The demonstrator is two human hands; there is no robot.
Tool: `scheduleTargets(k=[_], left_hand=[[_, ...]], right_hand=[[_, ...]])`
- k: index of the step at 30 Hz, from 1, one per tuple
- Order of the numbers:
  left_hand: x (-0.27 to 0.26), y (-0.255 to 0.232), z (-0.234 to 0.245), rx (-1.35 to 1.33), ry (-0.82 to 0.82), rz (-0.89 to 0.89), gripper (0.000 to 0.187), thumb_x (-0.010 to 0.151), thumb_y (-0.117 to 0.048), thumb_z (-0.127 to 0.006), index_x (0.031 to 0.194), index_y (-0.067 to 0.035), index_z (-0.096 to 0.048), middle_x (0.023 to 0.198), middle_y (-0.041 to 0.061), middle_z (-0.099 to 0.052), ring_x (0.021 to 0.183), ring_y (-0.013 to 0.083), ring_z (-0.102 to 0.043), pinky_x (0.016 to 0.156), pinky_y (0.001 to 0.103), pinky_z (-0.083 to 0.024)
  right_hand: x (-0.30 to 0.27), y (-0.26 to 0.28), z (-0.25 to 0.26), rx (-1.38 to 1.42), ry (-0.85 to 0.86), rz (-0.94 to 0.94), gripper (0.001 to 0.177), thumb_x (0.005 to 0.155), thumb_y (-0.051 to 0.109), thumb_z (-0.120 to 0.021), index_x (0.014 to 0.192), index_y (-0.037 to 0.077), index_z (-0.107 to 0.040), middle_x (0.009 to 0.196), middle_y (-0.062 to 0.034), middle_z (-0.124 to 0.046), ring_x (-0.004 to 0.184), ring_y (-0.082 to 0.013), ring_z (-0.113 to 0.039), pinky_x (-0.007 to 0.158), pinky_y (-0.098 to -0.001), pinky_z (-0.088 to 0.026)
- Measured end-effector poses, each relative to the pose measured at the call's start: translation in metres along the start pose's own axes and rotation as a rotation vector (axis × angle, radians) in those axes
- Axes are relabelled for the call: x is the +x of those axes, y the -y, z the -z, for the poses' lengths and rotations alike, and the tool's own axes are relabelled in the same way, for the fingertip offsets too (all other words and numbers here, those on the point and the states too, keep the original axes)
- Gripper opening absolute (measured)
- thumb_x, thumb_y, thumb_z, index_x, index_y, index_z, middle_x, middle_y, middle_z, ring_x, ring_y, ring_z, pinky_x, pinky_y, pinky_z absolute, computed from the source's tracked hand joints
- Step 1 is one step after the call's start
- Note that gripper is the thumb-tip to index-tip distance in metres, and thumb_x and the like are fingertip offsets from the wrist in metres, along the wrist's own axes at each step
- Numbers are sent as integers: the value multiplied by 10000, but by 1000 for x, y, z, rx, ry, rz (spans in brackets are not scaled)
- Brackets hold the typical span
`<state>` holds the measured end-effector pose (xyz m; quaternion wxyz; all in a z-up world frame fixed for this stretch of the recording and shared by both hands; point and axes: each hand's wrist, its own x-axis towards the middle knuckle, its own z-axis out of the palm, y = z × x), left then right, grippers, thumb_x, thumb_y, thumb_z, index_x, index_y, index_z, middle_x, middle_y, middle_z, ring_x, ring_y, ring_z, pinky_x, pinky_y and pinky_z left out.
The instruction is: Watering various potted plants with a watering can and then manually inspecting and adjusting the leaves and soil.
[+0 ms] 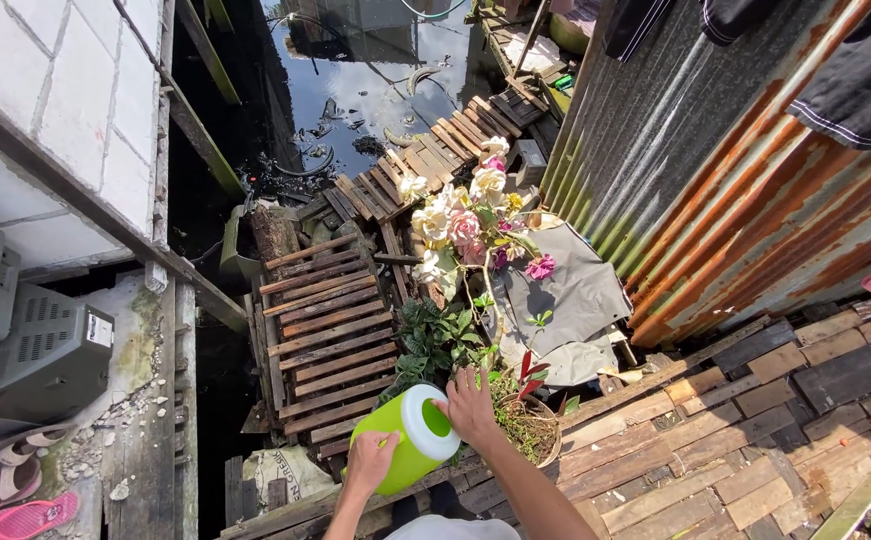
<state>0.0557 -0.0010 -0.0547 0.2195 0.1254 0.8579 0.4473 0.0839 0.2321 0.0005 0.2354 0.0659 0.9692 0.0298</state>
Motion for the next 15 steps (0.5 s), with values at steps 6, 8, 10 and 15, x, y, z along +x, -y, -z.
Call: scheduleTargets(k=[6,8,10,15], left_hand=[[0,5,-7,-2,17,9,580,968,-382,-640,531,-191,-310,490,-60,-220,453,112,-199,512,316,-196],[-1,9,-11,-6,25,4,580,972,-370,-652,515,-189,-344,472,-61,-246,432,108,-210,490,301,-203],[-3,11,-14,-10,35,0,581,976,-358,-663,499,-188,-377,454,-63,-271,410,103,-220,468,286,-210],[-8,9,-20,-7,63,42,580,975,-362,-667,504,-184,-379,468,-60,-276,428,103,-228,490,293,-221]], right_hand=[[-6,-3,-5,34,-25,-21,755,1048,636,-142,1474,88,-438,1615,-236,-279,1531,-397,-179,1237,-628,-74],[-13,-2,-1,25,23,-33,772,1038,642,-97,1502,103,-396,1637,-224,-232,1543,-388,-139,1243,-620,-51],[-18,-1,-1,17,73,-46,791,1028,649,-52,1530,118,-355,1658,-213,-185,1555,-380,-98,1249,-612,-29],[-29,-4,-2,26,113,-79,820,1015,681,-53,1574,128,-284,1658,-198,-191,1557,-384,-89,1250,-608,-58]])
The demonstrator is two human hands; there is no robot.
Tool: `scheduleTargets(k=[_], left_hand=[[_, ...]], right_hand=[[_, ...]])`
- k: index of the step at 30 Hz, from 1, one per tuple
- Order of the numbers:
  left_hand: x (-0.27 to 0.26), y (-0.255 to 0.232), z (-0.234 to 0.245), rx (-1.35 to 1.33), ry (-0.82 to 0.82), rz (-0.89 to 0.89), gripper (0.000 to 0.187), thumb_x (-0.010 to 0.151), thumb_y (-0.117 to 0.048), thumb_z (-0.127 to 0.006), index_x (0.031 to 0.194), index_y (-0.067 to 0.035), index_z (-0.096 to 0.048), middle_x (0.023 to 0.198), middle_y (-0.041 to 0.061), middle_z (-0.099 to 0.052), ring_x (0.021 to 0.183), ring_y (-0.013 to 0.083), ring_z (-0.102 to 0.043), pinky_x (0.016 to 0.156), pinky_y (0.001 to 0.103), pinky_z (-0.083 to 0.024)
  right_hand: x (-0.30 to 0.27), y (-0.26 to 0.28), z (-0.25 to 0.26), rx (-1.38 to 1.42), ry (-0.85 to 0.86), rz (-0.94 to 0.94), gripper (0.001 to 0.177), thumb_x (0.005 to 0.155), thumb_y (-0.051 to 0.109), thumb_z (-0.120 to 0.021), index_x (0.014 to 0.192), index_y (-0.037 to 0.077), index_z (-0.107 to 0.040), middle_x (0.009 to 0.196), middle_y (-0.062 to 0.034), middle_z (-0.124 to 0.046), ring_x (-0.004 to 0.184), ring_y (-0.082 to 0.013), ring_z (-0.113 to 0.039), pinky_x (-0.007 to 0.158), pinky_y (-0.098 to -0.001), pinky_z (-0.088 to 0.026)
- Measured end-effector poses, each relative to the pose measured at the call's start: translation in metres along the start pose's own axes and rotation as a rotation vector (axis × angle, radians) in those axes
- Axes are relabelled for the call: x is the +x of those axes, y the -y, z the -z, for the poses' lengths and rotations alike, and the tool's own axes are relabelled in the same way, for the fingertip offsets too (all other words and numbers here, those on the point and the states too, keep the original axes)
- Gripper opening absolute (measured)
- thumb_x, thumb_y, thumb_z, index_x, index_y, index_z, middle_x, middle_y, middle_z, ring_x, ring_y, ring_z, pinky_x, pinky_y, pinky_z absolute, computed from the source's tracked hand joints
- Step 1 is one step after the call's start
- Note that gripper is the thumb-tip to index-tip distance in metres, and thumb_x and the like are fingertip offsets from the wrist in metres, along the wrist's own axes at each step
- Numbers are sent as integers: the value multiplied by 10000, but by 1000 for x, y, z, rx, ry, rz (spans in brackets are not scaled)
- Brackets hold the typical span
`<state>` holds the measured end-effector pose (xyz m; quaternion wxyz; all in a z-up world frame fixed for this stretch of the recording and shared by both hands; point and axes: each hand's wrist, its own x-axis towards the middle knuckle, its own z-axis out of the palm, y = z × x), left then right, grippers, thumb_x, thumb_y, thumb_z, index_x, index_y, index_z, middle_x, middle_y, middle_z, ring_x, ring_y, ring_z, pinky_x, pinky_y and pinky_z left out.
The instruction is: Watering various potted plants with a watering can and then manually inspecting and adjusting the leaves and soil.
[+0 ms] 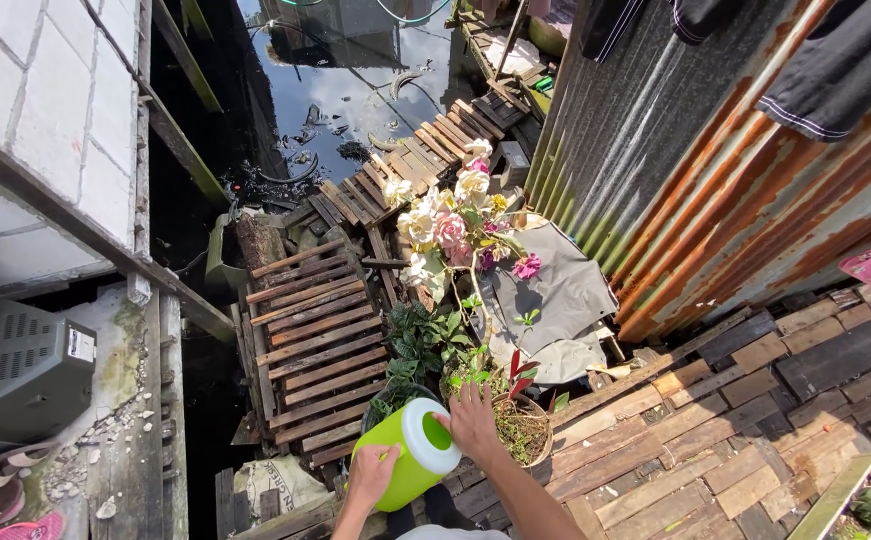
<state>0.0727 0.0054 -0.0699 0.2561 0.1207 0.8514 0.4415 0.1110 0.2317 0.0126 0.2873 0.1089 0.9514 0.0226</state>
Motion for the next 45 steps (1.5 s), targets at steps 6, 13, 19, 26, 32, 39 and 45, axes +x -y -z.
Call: scheduleTargets(k=[6,13,19,26,32,39,45], left_hand=[[-3,7,-6,5,14,31,576,984,-372,-653,563,-182,-309,524,-54,-231,471,107,-216,526,317,-195],[-9,10,-10,-28,20,29,582,986,-368,-656,547,-184,-322,509,-56,-239,456,106,-216,510,303,-201],[-15,10,-11,-22,18,27,571,980,-364,-664,542,-180,-348,505,-52,-271,463,111,-254,515,305,-236],[-17,7,-12,-37,12,38,575,978,-352,-659,554,-179,-311,520,-50,-247,476,111,-227,530,315,-207],[-13,6,-17,-69,50,-4,575,983,-326,-665,520,-174,-361,478,-53,-281,439,104,-238,494,296,-227],[-3,3,-26,-52,96,-32,593,992,-351,-666,558,-176,-303,522,-48,-226,482,108,-197,534,316,-191],[3,-1,-39,-17,177,-50,604,1018,-358,-675,581,-178,-300,527,-43,-205,483,108,-178,543,313,-172]], right_hand=[[-7,-1,-2,19,26,-14,830,1014,683,-44,1562,119,-310,1664,-196,-172,1559,-393,-72,1256,-596,-12],[-8,-3,-10,54,5,-29,858,1000,705,-47,1566,111,-301,1661,-213,-173,1557,-386,-82,1254,-592,-28],[-8,-1,-17,32,-22,-17,812,1023,689,-103,1517,108,-380,1644,-222,-221,1551,-391,-122,1249,-607,-40],[-6,0,-20,13,-42,-12,771,1035,667,-120,1507,115,-381,1646,-212,-222,1554,-385,-113,1250,-604,-40],[-5,-6,-33,44,-105,-43,779,1034,669,-148,1518,103,-375,1632,-221,-252,1544,-387,-145,1241,-603,-86],[-9,-16,-44,124,-176,-100,763,1023,665,-183,1503,104,-374,1639,-215,-212,1546,-368,-131,1240,-597,-90],[-14,-24,-49,28,-159,-118,701,1059,598,-136,1555,135,-311,1638,-190,-248,1535,-352,-170,1227,-611,-126]])
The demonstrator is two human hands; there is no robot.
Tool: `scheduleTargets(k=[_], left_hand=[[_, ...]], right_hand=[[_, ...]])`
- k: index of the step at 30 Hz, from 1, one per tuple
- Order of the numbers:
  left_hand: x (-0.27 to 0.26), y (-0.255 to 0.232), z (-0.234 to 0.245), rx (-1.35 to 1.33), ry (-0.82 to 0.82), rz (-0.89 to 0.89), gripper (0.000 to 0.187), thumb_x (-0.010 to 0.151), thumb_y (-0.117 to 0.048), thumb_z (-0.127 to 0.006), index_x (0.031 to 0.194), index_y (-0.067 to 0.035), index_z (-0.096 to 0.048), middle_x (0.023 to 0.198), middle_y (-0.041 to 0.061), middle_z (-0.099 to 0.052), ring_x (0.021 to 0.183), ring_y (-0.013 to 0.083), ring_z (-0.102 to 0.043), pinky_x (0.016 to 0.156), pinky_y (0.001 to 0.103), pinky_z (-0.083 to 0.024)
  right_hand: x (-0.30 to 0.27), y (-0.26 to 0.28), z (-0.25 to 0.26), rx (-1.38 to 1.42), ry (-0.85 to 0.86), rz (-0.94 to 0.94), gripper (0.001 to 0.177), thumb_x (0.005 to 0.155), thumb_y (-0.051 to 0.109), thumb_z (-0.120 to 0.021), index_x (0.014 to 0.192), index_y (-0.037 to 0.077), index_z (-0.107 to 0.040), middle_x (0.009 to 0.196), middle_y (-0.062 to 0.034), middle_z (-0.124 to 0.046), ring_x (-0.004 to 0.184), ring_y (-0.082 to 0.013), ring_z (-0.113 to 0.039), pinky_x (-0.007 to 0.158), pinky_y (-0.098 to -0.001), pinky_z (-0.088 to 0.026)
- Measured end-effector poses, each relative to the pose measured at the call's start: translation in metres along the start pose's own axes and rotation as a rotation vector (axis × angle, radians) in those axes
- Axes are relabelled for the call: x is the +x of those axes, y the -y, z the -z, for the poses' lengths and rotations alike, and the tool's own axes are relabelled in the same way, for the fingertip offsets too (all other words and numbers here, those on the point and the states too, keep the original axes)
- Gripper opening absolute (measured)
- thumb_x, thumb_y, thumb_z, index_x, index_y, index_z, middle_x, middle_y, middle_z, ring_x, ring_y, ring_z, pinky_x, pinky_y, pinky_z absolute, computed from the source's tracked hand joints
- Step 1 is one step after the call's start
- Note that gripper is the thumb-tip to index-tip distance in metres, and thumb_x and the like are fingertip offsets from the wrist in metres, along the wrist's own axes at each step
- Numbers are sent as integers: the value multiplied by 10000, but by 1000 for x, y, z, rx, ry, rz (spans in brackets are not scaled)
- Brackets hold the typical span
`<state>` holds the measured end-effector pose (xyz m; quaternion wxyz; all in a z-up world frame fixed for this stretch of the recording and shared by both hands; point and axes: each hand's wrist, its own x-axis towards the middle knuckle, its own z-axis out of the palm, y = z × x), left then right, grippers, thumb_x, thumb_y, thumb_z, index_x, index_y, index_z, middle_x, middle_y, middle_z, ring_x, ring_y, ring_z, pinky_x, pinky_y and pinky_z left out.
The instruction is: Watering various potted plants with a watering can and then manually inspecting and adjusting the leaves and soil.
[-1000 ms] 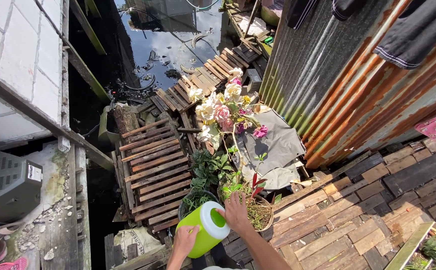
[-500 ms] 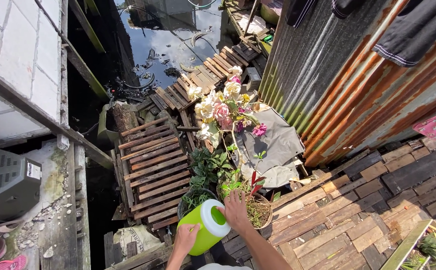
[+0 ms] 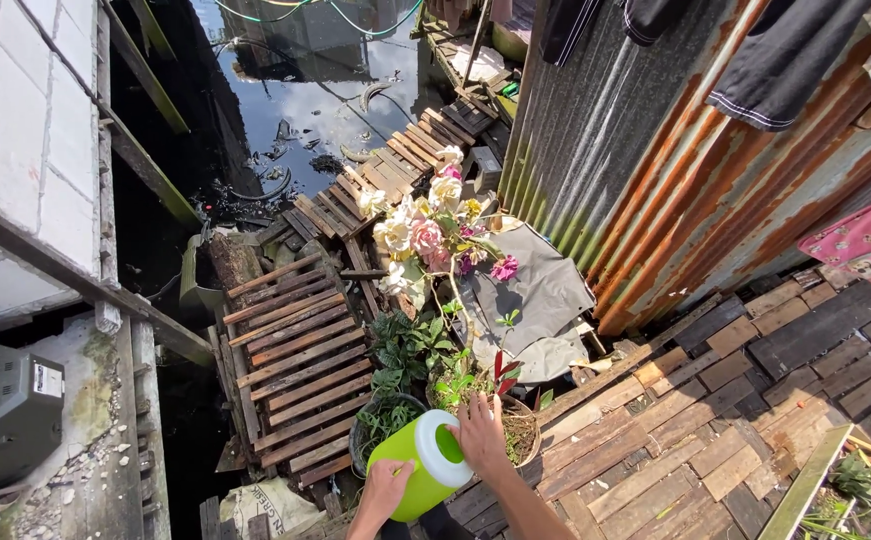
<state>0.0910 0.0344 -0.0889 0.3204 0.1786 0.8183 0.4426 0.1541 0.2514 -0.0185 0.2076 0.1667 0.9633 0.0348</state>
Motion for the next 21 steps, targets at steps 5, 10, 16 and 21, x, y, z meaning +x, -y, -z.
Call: scheduleTargets(k=[5,10,16,21], left_hand=[[8,-16,0,12,94,13,599,1037,-355,-661,629,-170,-264,575,-30,-176,518,110,-171,567,321,-166],[13,-15,-13,48,175,24,589,1049,-339,-659,640,-164,-272,587,-25,-172,537,113,-175,578,322,-178],[15,-36,-17,-35,255,32,609,1066,-266,-662,644,-159,-236,574,-23,-156,497,115,-149,540,316,-164],[12,-37,-21,4,340,45,577,1082,-307,-626,670,-169,-245,598,-31,-161,529,109,-154,582,313,-143]], right_hand=[[-7,-12,7,-76,-24,53,570,1067,526,-318,1500,166,-411,1554,-132,-398,1508,-361,-217,1211,-688,-148],[-15,-18,5,-75,98,-98,730,1082,587,-213,1599,75,-162,1599,-201,-303,1513,-339,-227,1236,-575,-168],[-23,-29,-4,94,44,-199,706,1057,601,-326,1539,87,-279,1560,-181,-377,1490,-334,-289,1240,-581,-163],[-35,-32,-2,67,192,-242,777,1075,615,-214,1633,127,19,1652,-157,-226,1540,-294,-169,1266,-535,-90]])
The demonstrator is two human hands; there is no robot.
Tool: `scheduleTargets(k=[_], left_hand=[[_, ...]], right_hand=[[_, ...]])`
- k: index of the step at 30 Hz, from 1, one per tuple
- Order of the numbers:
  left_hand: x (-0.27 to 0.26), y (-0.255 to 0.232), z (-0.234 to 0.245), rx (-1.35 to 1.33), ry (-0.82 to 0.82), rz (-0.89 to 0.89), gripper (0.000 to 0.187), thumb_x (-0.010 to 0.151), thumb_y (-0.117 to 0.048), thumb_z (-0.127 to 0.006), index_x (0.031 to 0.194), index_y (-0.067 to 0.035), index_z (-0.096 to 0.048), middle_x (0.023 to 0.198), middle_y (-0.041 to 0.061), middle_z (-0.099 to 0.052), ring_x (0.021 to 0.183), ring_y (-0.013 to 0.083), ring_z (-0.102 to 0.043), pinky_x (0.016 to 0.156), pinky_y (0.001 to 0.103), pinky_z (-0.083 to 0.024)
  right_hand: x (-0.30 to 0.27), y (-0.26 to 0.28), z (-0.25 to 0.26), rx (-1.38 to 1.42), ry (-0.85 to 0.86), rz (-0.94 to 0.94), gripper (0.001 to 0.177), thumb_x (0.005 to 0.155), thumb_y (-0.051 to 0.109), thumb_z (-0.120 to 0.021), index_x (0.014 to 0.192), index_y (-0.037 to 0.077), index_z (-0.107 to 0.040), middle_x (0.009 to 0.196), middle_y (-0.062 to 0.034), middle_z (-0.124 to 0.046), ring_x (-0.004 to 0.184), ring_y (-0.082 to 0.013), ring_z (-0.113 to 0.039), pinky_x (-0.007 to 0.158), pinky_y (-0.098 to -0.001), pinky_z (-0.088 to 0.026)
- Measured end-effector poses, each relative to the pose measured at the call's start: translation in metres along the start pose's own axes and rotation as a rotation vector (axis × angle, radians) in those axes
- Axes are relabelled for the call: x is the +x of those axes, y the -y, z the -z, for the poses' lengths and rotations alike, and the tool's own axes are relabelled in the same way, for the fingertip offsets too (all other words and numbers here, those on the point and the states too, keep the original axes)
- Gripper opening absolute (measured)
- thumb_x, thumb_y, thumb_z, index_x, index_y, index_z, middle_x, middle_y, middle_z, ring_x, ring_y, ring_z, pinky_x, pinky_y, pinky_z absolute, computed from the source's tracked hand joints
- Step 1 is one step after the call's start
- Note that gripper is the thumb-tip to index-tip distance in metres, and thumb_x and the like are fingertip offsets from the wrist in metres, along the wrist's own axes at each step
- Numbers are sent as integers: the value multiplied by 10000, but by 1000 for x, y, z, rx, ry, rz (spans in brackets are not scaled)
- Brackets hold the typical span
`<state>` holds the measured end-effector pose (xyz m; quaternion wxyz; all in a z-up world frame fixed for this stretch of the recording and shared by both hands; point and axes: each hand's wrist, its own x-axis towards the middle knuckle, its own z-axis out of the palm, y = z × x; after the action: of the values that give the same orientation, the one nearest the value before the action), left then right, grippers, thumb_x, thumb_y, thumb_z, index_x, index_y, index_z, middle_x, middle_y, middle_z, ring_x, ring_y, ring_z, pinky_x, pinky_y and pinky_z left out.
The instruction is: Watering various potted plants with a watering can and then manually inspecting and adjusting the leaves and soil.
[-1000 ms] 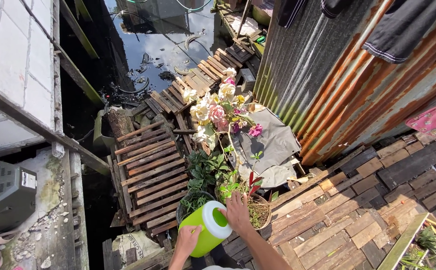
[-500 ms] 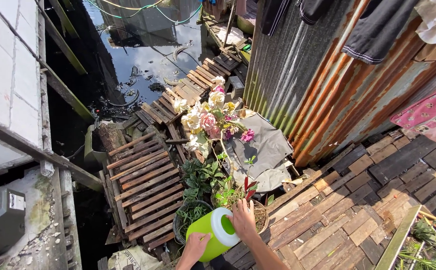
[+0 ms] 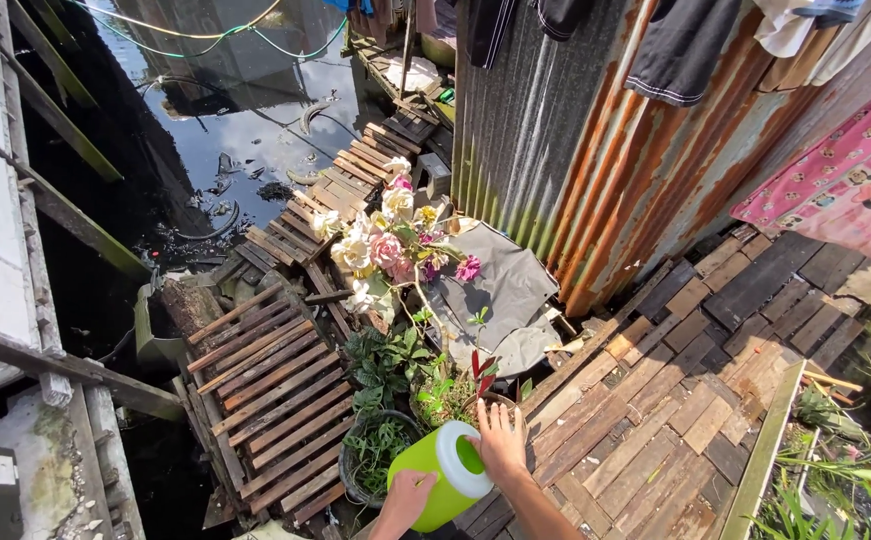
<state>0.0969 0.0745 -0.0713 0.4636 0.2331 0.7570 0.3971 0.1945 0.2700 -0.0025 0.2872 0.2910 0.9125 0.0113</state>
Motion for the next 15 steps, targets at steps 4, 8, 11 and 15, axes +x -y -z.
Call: scheduleTargets(k=[4,8,11,15], left_hand=[[-2,-1,-8,-23,-23,56,591,1060,-293,-657,658,-169,-241,596,-26,-157,522,113,-157,578,312,-161],[-11,-13,-7,24,17,63,595,1066,-320,-655,662,-164,-247,611,-23,-156,548,115,-166,588,316,-163],[-12,-20,-5,37,12,45,594,1066,-326,-649,662,-167,-243,615,-27,-160,556,116,-164,593,318,-155],[-17,-26,-6,5,8,-8,614,1080,-280,-632,610,-172,-253,534,-39,-175,482,104,-155,537,294,-174]], right_hand=[[-7,-1,1,38,29,-40,769,1072,616,-207,1635,140,14,1670,-142,-187,1552,-298,-127,1269,-540,-69],[-9,-1,-6,102,-9,-60,751,1068,585,-292,1627,146,-49,1661,-143,-205,1552,-295,-147,1268,-550,-70],[-3,-3,-14,53,-24,-74,768,1056,623,-265,1624,145,-68,1660,-135,-216,1549,-292,-159,1264,-552,-85],[-12,-6,-2,63,35,-68,769,1069,592,-280,1629,130,-27,1682,-156,-135,1565,-309,-90,1262,-567,-38]])
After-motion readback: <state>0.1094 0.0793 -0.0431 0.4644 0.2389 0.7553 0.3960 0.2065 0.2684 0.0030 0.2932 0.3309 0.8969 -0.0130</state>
